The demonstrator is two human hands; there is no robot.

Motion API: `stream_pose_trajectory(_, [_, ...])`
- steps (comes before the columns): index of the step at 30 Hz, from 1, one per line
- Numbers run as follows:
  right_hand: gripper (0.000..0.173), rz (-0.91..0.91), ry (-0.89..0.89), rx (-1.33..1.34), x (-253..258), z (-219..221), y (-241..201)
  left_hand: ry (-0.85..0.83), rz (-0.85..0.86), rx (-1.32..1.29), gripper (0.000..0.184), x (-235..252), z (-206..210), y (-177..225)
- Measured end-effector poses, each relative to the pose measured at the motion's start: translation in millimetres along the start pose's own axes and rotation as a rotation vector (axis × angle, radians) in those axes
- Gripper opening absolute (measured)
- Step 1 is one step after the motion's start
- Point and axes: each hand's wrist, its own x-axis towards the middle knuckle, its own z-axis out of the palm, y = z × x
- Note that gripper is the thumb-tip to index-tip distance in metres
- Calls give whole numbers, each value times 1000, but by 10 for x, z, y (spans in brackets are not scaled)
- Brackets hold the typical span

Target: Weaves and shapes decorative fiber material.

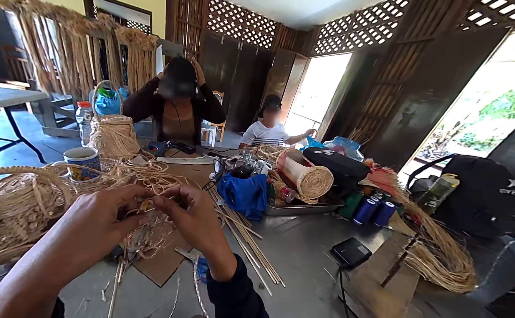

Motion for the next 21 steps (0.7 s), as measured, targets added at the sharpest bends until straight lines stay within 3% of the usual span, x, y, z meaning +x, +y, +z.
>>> stream_pose_trajectory(3, [27,49,132,-320,25,-129,60,-385,-112,65,27,120,79,-46])
stream_pose_trajectory(5, [29,82,228,-429,50,-204,79,-641,-245,205,33,245,286,-97])
stream_pose_trajectory(7, [32,92,307,-432,49,-251,74,-686,-391,312,50,300,440,-116])
stream_pose_trajectory(8, [34,71,349,-394,41,-265,58,-563,-386,291,51,284,435,-89])
stream_pose_trajectory(11, [37,-39,407,-18,-21,-236,-71,129,-99,-23,43,230,342,85])
stream_pose_trajectory(12, [45,-43,343,171,-44,-200,-120,327,-66,-149,41,222,301,176])
stream_pose_trajectory(14, [78,-18,132,455,-61,-106,-94,625,-7,-414,36,181,197,299])
stream_pose_trajectory(16, [101,31,-52,526,-70,57,-36,769,73,-580,33,127,76,359])
stream_pose_trajectory(19, [84,86,-246,473,-264,473,-94,950,160,-615,27,94,-22,453])
stream_pose_trajectory(21, [72,87,-271,524,-396,760,-301,1048,248,-567,27,193,5,435])
